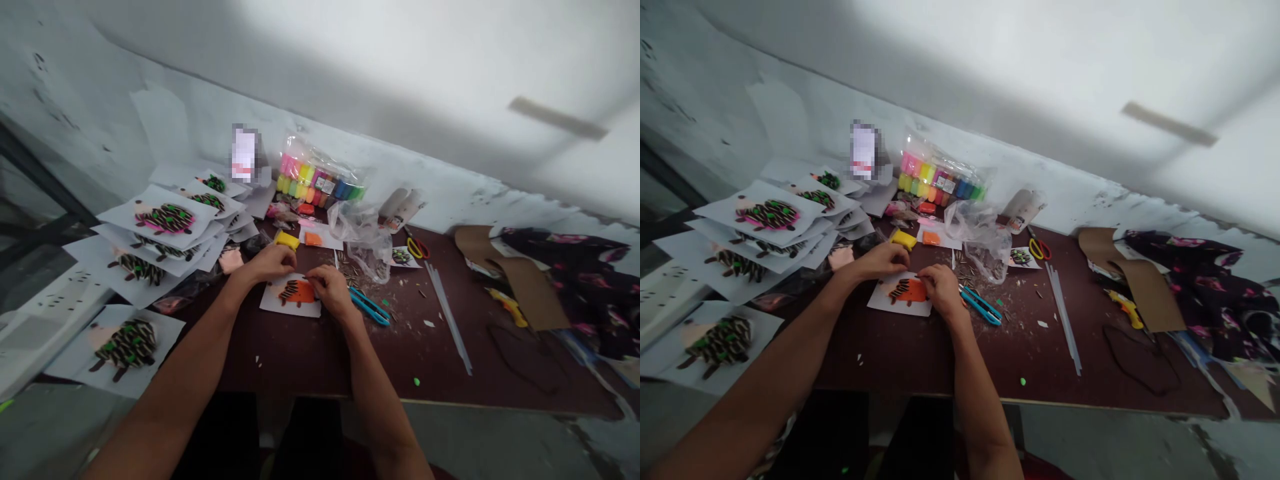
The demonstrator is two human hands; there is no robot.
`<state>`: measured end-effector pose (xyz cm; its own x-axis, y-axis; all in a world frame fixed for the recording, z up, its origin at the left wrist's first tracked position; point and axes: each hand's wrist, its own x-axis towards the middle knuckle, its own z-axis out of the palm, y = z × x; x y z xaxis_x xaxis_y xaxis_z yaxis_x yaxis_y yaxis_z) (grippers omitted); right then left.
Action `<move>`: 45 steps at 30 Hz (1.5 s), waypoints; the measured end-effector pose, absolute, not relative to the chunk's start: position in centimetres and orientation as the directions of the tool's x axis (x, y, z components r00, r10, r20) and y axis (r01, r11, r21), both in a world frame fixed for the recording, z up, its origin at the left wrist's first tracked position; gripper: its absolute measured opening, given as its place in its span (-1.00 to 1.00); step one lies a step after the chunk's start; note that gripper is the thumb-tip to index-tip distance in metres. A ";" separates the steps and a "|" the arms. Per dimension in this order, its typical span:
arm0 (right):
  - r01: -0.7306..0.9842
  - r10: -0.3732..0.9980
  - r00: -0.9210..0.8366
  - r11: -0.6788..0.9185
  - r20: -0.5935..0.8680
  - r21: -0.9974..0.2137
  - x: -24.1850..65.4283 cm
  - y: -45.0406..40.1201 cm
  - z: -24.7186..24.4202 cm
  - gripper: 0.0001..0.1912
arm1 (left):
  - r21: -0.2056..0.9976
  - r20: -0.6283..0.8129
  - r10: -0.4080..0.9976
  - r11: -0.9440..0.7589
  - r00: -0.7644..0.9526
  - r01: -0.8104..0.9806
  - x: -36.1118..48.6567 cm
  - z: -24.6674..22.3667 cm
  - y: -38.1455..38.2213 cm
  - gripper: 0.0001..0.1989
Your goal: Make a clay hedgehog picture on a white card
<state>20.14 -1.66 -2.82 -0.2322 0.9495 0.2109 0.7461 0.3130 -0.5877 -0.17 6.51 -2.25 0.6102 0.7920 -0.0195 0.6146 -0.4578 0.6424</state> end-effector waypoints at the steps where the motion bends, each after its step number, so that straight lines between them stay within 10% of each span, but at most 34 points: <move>1: 0.750 0.945 -0.252 0.328 0.210 -0.574 20.1 -1.6 -2.8 -0.82 | 0.657 -0.022 0.784 -0.457 0.621 0.600 -0.2 -2.2 6.5 -0.80; 45: 0.783 0.925 -0.328 0.380 0.193 -0.492 19.2 -1.3 -3.1 -0.85 | 0.670 -0.107 0.707 -0.469 0.699 0.576 -0.2 -2.7 6.8 -0.82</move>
